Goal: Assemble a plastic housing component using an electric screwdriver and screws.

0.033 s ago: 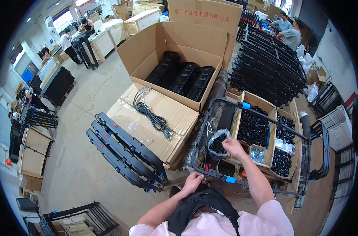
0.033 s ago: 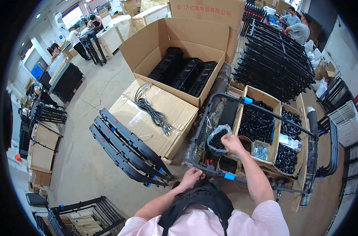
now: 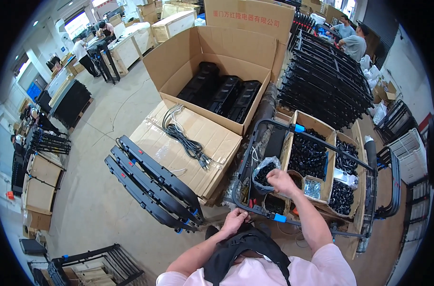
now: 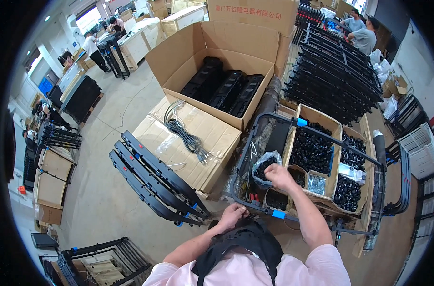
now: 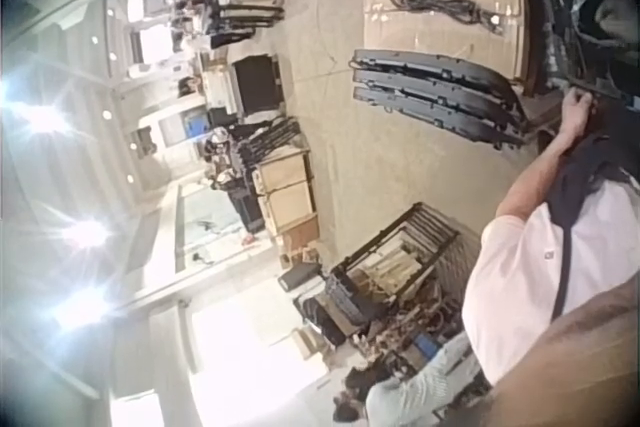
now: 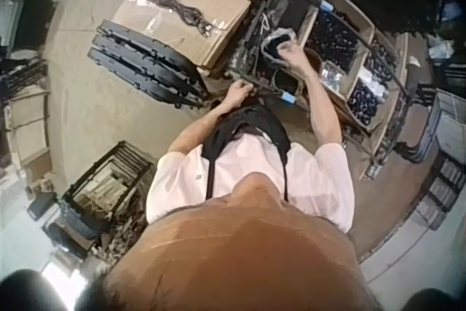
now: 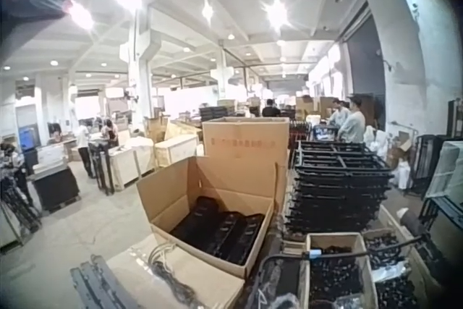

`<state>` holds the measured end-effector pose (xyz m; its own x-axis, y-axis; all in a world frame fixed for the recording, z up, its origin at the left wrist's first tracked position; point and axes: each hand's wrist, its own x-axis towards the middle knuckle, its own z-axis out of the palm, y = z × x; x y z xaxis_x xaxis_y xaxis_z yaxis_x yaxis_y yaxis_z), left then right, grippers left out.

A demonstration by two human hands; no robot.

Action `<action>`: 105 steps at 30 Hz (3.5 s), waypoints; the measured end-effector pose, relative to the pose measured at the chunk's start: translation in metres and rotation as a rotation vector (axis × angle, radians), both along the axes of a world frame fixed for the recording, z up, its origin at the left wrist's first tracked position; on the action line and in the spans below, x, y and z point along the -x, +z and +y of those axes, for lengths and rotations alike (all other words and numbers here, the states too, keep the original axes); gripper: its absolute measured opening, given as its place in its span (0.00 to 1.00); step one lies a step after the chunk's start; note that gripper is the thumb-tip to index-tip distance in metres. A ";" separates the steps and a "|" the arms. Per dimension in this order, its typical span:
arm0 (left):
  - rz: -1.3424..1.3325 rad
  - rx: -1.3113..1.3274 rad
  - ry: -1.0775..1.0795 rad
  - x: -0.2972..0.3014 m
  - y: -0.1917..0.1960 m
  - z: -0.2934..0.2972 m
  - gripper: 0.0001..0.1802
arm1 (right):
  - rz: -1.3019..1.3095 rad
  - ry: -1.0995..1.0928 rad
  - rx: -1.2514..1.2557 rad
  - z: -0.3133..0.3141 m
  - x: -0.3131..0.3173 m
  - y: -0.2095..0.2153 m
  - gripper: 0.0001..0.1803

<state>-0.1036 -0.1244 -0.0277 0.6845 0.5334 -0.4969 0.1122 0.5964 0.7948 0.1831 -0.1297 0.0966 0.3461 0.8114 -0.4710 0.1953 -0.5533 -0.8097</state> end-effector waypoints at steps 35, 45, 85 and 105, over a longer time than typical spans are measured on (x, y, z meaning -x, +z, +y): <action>-0.270 0.234 0.065 0.009 -0.019 -0.006 0.08 | -0.011 0.192 -0.283 -0.075 0.170 -0.008 0.12; 0.054 0.137 -0.039 -0.003 0.026 0.012 0.09 | 0.792 -0.759 -0.079 -0.156 0.181 -0.111 0.13; -0.051 -0.491 -0.118 0.049 0.005 0.001 0.11 | -0.856 0.976 -0.137 -0.022 0.156 0.003 0.11; -0.067 -0.204 -0.263 0.051 0.006 0.030 0.08 | -0.573 0.784 -0.463 -0.024 0.131 0.010 0.08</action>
<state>-0.1548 -0.0946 -0.0213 0.8397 0.4175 -0.3473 0.1846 0.3820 0.9055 0.0525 -0.1541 0.1069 -0.2772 0.9608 0.0063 0.7794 0.2287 -0.5833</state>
